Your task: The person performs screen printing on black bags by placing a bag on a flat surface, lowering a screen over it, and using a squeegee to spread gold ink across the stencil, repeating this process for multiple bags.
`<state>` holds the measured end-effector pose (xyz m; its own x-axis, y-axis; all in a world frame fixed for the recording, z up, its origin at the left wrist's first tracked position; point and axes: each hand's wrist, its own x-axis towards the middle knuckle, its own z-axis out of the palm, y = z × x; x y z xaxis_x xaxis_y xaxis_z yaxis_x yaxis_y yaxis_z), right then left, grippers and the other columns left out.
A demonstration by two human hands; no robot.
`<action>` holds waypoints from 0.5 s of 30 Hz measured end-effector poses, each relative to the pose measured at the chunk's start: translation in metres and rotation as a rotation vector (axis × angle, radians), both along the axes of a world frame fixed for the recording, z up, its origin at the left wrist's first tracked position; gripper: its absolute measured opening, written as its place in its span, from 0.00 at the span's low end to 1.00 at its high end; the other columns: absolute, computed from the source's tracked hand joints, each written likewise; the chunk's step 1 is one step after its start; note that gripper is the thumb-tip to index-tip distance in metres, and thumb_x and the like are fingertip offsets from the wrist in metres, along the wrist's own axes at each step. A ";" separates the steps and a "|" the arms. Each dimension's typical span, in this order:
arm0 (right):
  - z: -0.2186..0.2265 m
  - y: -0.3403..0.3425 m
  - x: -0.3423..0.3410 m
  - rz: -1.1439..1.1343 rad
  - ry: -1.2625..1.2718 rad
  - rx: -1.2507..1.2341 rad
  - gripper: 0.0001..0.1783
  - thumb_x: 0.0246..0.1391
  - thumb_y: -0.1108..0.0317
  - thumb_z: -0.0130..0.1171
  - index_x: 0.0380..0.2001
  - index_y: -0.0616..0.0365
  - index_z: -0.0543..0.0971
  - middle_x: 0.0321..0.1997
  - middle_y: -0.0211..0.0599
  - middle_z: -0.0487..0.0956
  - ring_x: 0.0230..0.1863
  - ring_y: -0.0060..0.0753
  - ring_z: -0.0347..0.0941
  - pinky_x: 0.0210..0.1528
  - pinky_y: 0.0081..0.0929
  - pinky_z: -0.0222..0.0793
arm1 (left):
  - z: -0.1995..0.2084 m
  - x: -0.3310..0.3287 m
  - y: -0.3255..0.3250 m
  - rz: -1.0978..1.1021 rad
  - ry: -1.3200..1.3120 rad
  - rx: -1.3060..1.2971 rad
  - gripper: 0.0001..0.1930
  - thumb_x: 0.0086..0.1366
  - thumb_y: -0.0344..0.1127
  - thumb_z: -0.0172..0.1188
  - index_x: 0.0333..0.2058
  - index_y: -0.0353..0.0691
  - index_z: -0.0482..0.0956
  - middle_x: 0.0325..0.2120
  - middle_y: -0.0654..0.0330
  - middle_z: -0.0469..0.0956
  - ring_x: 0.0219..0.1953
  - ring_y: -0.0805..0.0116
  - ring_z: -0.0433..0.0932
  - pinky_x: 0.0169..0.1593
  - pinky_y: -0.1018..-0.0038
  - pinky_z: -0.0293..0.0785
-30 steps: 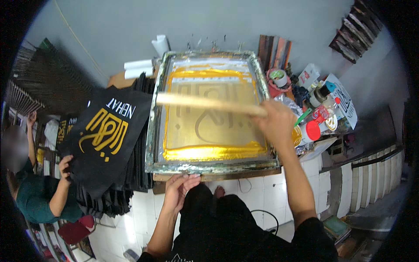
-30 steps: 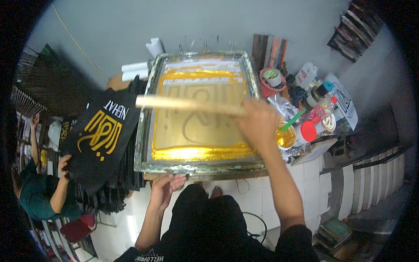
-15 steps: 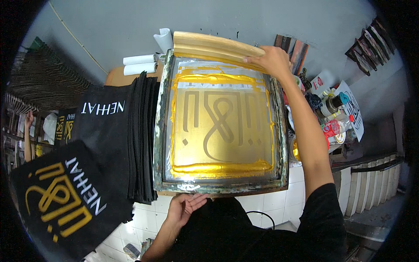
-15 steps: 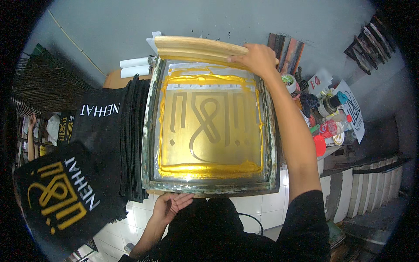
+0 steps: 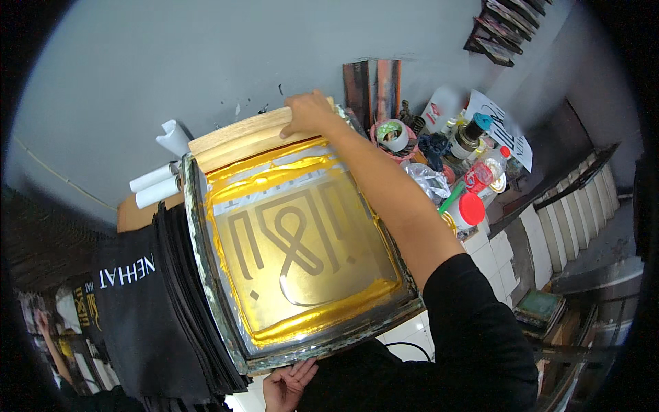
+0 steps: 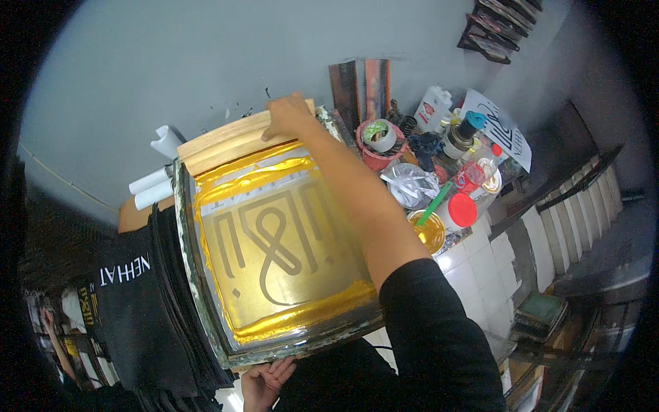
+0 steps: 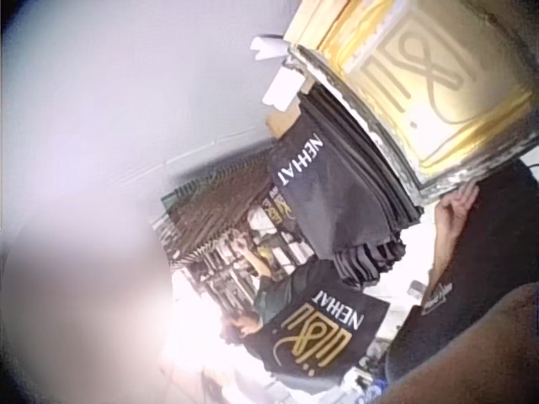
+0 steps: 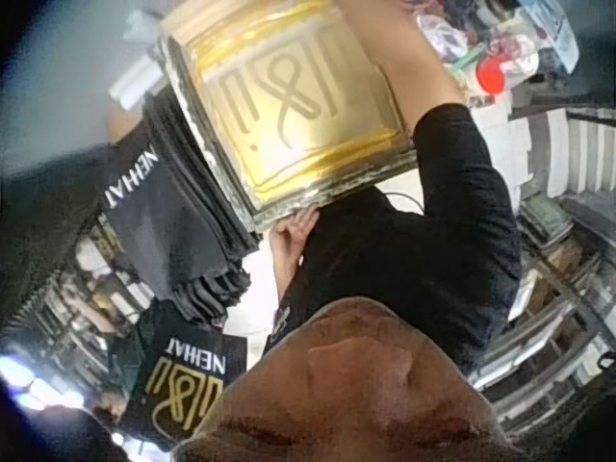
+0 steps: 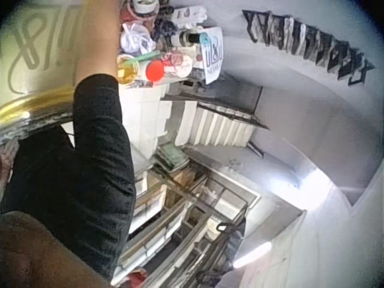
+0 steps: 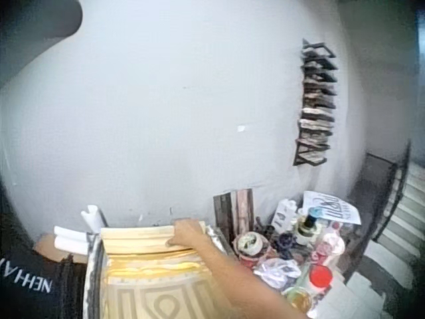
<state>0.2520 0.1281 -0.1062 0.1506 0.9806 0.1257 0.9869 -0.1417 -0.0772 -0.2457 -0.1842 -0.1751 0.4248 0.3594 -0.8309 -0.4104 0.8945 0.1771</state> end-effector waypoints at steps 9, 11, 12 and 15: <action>-0.030 -0.055 0.082 -0.106 0.106 0.539 0.20 0.51 0.60 0.66 0.45 0.58 0.83 0.48 0.49 0.83 0.53 0.55 0.78 0.57 0.49 0.72 | 0.015 0.011 -0.002 0.062 0.045 -0.004 0.09 0.52 0.29 0.59 0.30 0.26 0.79 0.61 0.30 0.68 0.69 0.31 0.61 0.72 0.40 0.58; -0.026 -0.096 0.114 -0.266 -0.045 -0.002 0.17 0.50 0.65 0.63 0.44 0.59 0.84 0.46 0.52 0.84 0.49 0.55 0.81 0.50 0.50 0.77 | 0.007 0.002 -0.010 0.088 -0.025 0.022 0.12 0.54 0.30 0.60 0.34 0.26 0.79 0.62 0.31 0.67 0.69 0.32 0.60 0.72 0.40 0.58; -0.024 -0.116 0.129 -0.345 -0.126 -0.267 0.17 0.49 0.68 0.62 0.43 0.60 0.85 0.45 0.54 0.84 0.47 0.54 0.82 0.46 0.51 0.79 | 0.005 0.001 -0.011 0.113 -0.029 0.026 0.14 0.55 0.28 0.57 0.37 0.22 0.76 0.59 0.29 0.69 0.67 0.32 0.63 0.70 0.40 0.61; -0.066 -0.174 0.173 -0.338 -0.149 -0.337 0.15 0.49 0.70 0.61 0.41 0.59 0.85 0.46 0.54 0.84 0.49 0.54 0.82 0.50 0.48 0.78 | -0.003 0.000 -0.010 0.138 -0.048 0.035 0.19 0.57 0.25 0.50 0.46 0.15 0.69 0.52 0.27 0.74 0.61 0.32 0.72 0.66 0.40 0.68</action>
<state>0.4250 -0.0459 -0.1720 0.4718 0.8696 -0.1458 0.8782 -0.4486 0.1660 -0.2454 -0.1944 -0.1782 0.4088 0.4450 -0.7968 -0.5374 0.8230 0.1839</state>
